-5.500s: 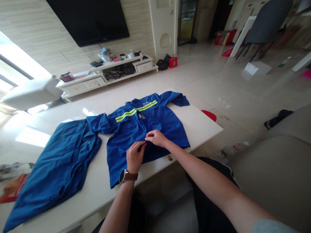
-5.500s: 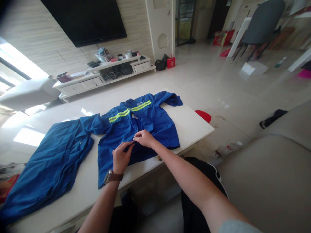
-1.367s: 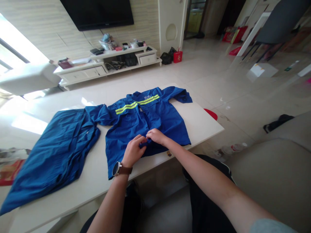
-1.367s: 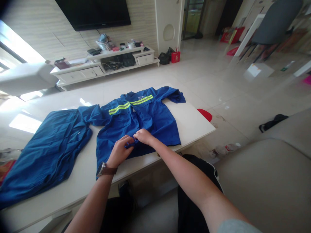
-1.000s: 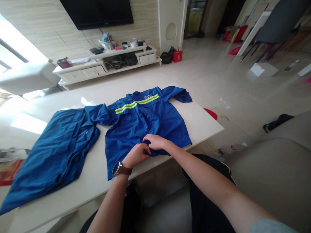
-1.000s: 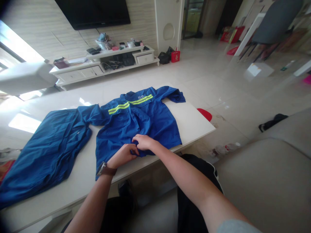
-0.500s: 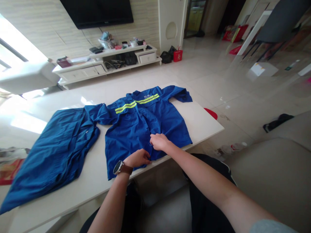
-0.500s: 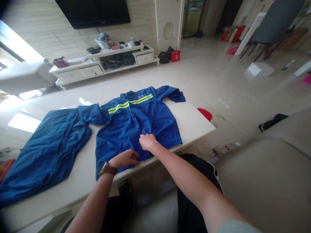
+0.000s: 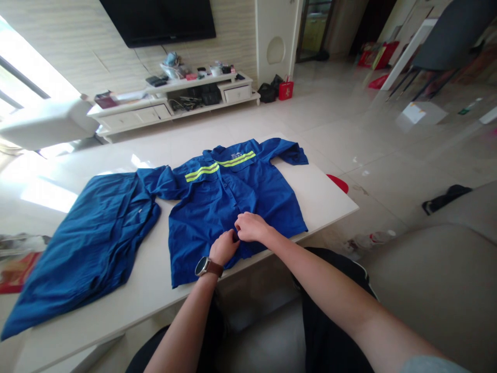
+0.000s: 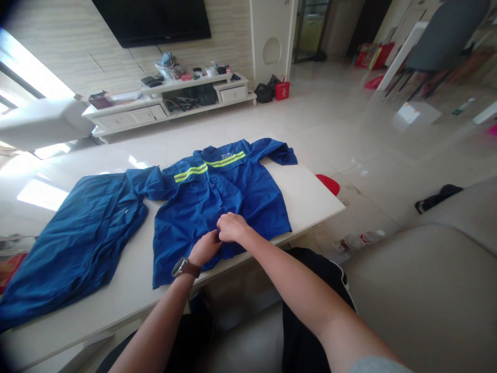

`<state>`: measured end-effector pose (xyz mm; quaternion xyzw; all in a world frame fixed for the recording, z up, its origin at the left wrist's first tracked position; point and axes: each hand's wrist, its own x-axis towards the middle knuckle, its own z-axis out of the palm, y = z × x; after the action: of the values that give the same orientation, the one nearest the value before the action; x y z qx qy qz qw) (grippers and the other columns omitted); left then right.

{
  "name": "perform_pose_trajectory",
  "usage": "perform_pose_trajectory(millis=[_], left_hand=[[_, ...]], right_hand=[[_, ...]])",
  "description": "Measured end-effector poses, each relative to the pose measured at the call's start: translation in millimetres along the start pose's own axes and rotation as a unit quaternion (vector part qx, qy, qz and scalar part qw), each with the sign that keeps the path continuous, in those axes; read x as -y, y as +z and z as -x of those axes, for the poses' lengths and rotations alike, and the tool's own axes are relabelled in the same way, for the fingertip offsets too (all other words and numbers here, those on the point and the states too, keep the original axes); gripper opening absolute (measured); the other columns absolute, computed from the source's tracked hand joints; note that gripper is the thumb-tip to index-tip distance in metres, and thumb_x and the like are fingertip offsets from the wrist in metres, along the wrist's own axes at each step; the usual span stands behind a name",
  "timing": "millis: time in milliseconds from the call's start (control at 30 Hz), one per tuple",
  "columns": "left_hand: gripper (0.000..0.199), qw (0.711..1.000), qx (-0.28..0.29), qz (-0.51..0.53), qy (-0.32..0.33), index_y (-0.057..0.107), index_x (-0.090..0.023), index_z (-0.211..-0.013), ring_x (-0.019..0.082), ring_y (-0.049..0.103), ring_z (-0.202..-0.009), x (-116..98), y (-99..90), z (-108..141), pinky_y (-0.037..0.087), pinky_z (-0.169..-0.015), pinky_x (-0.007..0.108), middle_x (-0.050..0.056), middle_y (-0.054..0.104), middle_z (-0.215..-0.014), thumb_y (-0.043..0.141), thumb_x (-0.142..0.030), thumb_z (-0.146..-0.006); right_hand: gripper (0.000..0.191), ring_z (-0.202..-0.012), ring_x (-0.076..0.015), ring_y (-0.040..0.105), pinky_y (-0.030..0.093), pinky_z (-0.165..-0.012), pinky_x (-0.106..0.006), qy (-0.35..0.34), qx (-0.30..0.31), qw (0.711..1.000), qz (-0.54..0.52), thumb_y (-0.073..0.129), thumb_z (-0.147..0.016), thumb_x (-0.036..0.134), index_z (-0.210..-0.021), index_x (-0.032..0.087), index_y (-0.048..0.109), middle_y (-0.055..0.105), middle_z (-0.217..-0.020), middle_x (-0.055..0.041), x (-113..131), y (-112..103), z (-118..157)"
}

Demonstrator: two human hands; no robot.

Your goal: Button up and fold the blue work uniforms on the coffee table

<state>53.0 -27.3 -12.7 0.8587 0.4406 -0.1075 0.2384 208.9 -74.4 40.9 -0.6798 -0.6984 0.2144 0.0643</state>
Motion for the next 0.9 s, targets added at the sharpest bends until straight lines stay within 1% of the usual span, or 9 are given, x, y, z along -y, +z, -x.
perform_pose_trajectory(millis=[133, 233, 300, 400, 500, 600, 700, 800, 900], left_hand=[[0.026, 0.994, -0.056, -0.091, -0.011, 0.057, -0.015, -0.117, 0.028, 0.067, -0.111, -14.6, 7.5, 7.4, 0.050, -0.084, 0.032, 0.017, 0.064, -0.121, 0.056, -0.030, -0.096], [0.031, 0.993, -0.047, -0.104, -0.028, 0.053, -0.014, -0.119, 0.028, 0.069, -0.106, -20.4, 9.3, 9.6, 0.051, -0.079, 0.032, 0.017, 0.064, -0.118, 0.054, -0.037, -0.099], [0.030, 0.993, -0.040, -0.108, -0.028, 0.052, -0.015, -0.121, 0.027, 0.070, -0.104, -22.0, 9.0, 9.5, 0.050, -0.077, 0.031, 0.017, 0.065, -0.116, 0.051, -0.037, -0.101], [0.028, 0.993, -0.027, -0.111, -0.016, 0.051, -0.014, -0.122, 0.027, 0.071, -0.103, -21.1, 7.8, 8.0, 0.050, -0.077, 0.031, 0.017, 0.066, -0.116, 0.050, -0.034, -0.102], [0.030, 0.994, -0.005, -0.111, -0.005, 0.052, -0.013, -0.124, 0.028, 0.071, -0.102, -15.6, 8.3, 5.7, 0.051, -0.080, 0.032, 0.018, 0.068, -0.116, 0.052, -0.031, -0.101], [0.022, 0.993, 0.013, -0.111, 0.023, 0.058, -0.014, -0.117, 0.026, 0.071, -0.103, -8.0, 10.7, 3.8, 0.051, -0.086, 0.033, 0.018, 0.070, -0.113, 0.048, -0.023, -0.101], [0.024, 0.992, 0.029, -0.111, 0.049, 0.065, -0.015, -0.104, 0.026, 0.072, -0.104, -3.4, 12.2, 3.4, 0.050, -0.088, 0.034, 0.018, 0.072, -0.110, 0.042, -0.016, -0.100], [0.023, 0.992, 0.064, -0.100, 0.052, 0.069, -0.015, -0.095, 0.028, 0.073, -0.101, -3.9, 11.7, 4.9, 0.051, -0.084, 0.034, 0.018, 0.074, -0.106, 0.046, -0.016, -0.096], [0.017, 0.992, 0.094, -0.077, 0.041, 0.070, -0.017, -0.092, 0.030, 0.074, -0.097, -6.9, 10.6, 7.2, 0.051, -0.078, 0.034, 0.018, 0.076, -0.102, 0.053, -0.017, -0.091]], right_hand=[[0.024, -0.106, -0.0248, 0.070, 0.049, -0.090, -0.029, 0.031, -0.017, 0.999, -0.022, 0.057, -0.092, 0.020, -0.097, 0.016, 0.080, 0.077, -0.108, -0.0154, -4.7, 3.9, -3.7], [0.024, -0.104, -0.0228, 0.071, 0.049, -0.087, -0.027, 0.057, -0.017, 0.997, -0.051, 0.056, -0.092, 0.014, -0.102, 0.017, 0.077, 0.077, -0.105, -0.0131, -8.0, 5.4, -4.8], [0.027, -0.103, -0.0216, 0.071, 0.049, -0.084, -0.026, 0.068, -0.030, 0.996, -0.057, 0.054, -0.092, 0.009, -0.107, 0.018, 0.073, 0.074, -0.111, -0.0118, -9.2, 5.4, -4.3], [0.034, -0.102, -0.0214, 0.071, 0.050, -0.084, -0.027, 0.091, -0.067, 0.993, -0.046, 0.050, -0.093, 0.005, -0.120, 0.017, 0.066, 0.067, -0.125, -0.0147, -9.9, 4.6, -2.5], [0.038, -0.105, -0.0239, 0.071, 0.051, -0.087, -0.030, 0.129, -0.050, 0.990, -0.035, 0.048, -0.094, 0.004, -0.128, 0.013, 0.060, 0.067, -0.126, -0.0191, -10.8, 3.4, -1.4], [0.035, -0.107, -0.0262, 0.071, 0.051, -0.089, -0.031, 0.137, -0.021, 0.990, -0.037, 0.051, -0.093, 0.004, -0.124, 0.013, 0.064, 0.072, -0.116, -0.0187, -11.6, 1.8, -1.1], [0.031, -0.106, -0.0264, 0.072, 0.051, -0.087, -0.030, 0.129, -0.004, 0.991, -0.043, 0.054, -0.091, 0.004, -0.114, 0.016, 0.071, 0.075, -0.113, -0.0170, -10.6, -0.1, -0.6], [0.026, -0.103, -0.0270, 0.073, 0.051, -0.082, -0.029, 0.125, 0.018, 0.991, -0.051, 0.058, -0.088, 0.004, -0.103, 0.016, 0.075, 0.076, -0.110, -0.0165, -9.3, 0.2, -0.8], [0.024, -0.100, -0.0238, 0.073, 0.049, -0.079, -0.026, 0.106, 0.034, 0.991, -0.068, 0.063, -0.084, 0.003, -0.098, 0.018, 0.077, 0.077, -0.106, -0.0118, -10.4, 4.3, -3.5]])
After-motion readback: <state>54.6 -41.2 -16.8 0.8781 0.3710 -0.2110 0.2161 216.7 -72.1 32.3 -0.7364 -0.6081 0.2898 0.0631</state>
